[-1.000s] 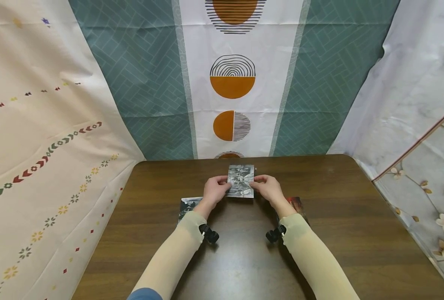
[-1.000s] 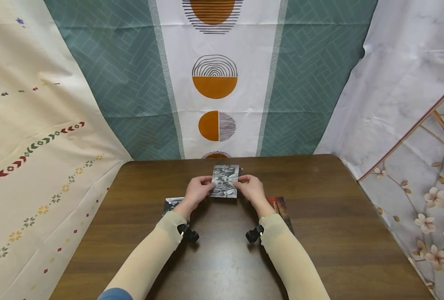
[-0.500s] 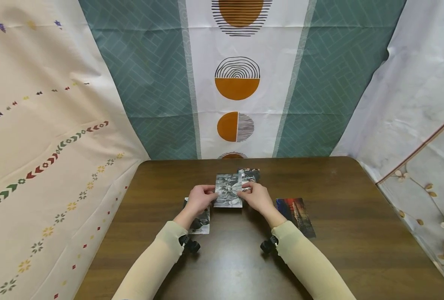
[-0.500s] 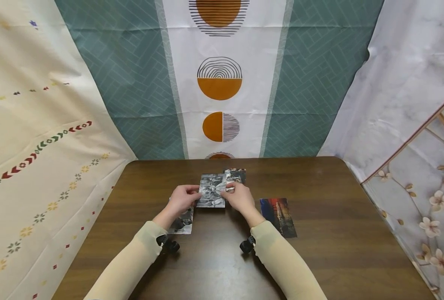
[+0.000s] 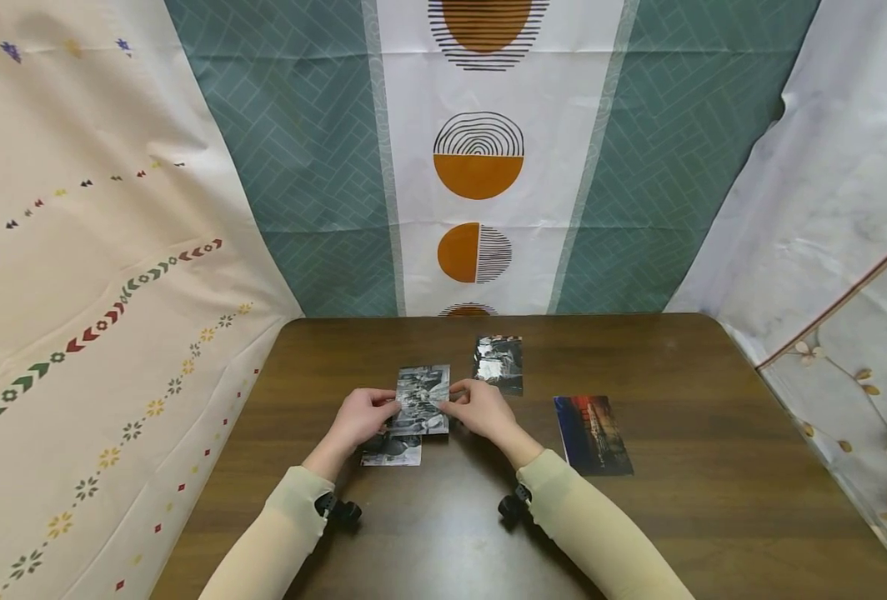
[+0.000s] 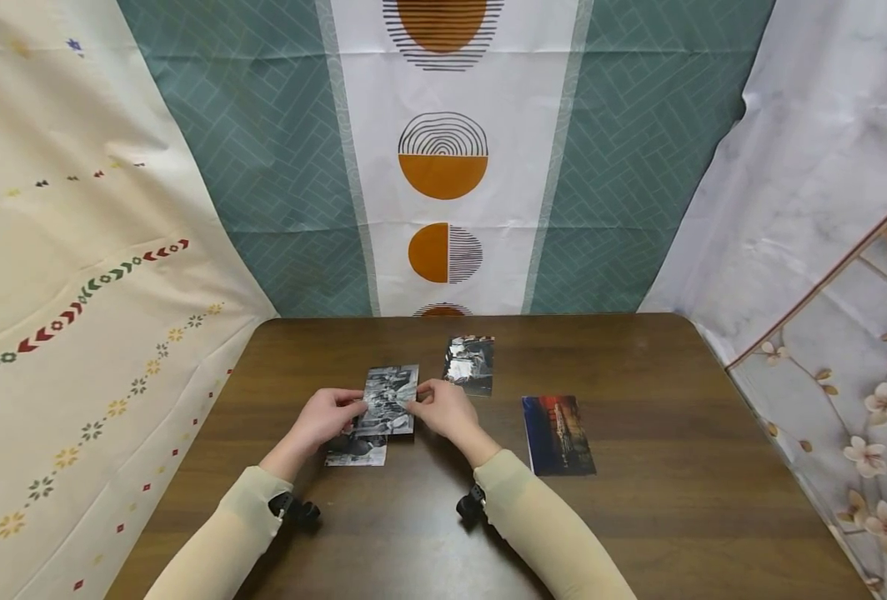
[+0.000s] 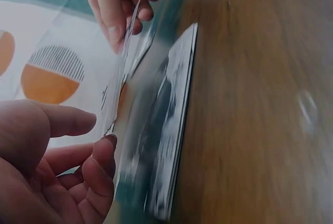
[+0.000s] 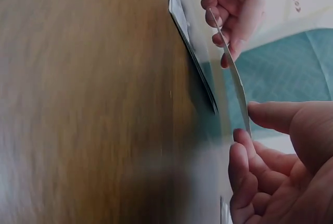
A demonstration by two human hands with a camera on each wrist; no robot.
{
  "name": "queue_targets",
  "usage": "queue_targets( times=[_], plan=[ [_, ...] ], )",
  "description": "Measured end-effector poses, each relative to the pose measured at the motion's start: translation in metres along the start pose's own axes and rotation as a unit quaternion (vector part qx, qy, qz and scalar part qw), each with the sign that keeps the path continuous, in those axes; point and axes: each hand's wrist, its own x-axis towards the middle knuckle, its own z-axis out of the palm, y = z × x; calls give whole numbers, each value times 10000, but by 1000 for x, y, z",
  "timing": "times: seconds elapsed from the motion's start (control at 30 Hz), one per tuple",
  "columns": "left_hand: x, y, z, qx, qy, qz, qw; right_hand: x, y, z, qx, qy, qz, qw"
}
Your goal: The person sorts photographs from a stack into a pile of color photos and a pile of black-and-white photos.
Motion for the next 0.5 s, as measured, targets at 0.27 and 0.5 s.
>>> queue_targets(
  times=[0.27, 0.5],
  plan=[
    [-17, -15, -20, 320, 107, -14, 9994, -9, -15, 19, -166, -222, -202, 9994],
    [-28, -23, -29, 553, 153, 104, 9983, -15, -24, 28, -405, -340, -247, 9983]
  ],
)
